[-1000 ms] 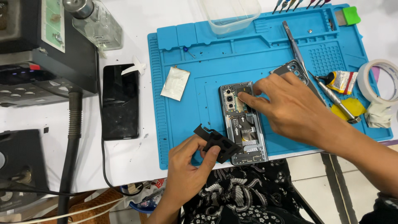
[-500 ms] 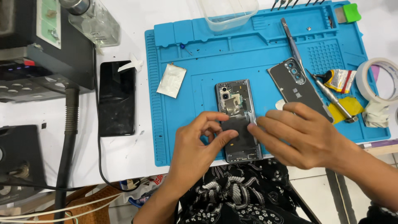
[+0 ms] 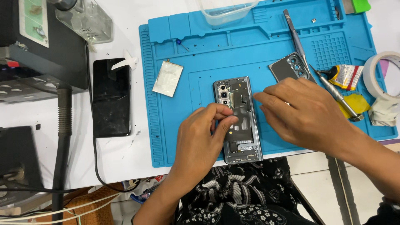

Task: The person cleans the internal components of a disassembled smartphone with a black cloth. They then use a green hot air gun to heat the back cover of the phone. Finally, they align and press the back cover onto the phone chassis to reassemble the device.

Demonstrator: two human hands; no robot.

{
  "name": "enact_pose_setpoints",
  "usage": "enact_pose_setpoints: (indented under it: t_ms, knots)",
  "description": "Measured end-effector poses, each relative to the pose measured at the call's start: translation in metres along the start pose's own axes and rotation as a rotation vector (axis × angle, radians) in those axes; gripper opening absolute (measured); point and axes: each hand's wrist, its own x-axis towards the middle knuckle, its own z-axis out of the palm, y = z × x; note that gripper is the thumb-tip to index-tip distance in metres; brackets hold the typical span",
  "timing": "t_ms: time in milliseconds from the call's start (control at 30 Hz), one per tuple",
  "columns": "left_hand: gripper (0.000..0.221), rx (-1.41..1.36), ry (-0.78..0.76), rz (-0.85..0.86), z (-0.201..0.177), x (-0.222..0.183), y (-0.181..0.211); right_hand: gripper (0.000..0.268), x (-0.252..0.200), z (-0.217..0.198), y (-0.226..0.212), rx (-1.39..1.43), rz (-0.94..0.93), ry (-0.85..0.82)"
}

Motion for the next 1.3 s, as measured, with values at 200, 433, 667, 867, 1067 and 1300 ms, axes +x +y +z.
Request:
enact_pose_setpoints:
  t_ms: [200, 433, 667, 867, 1067, 1300]
  knots:
    - [0.011, 0.016, 0.004, -0.045, 0.000, -0.002, -0.003, 0.028, 0.004, 0.003, 0.003, 0.055, 0.021, -0.019]
    - [0.010, 0.001, 0.013, -0.051, 0.004, -0.002, -0.002, 0.030, 0.008, 0.005, 0.004, 0.155, 0.022, -0.041]
    - [0.006, -0.066, 0.049, -0.112, 0.007, -0.002, -0.001, 0.030, 0.009, 0.006, 0.004, 0.181, 0.036, -0.056]
    - [0.007, -0.109, 0.062, -0.122, 0.008, -0.003, -0.002, 0.030, 0.010, 0.008, 0.003, 0.207, 0.040, -0.053]
    - [0.007, -0.102, 0.063, -0.109, 0.009, -0.003, -0.002, 0.031, 0.012, 0.007, 0.001, 0.212, 0.052, -0.073]
    - [0.007, -0.118, 0.055, -0.129, 0.008, -0.002, -0.002, 0.037, 0.012, 0.010, 0.002, 0.195, 0.050, -0.109]
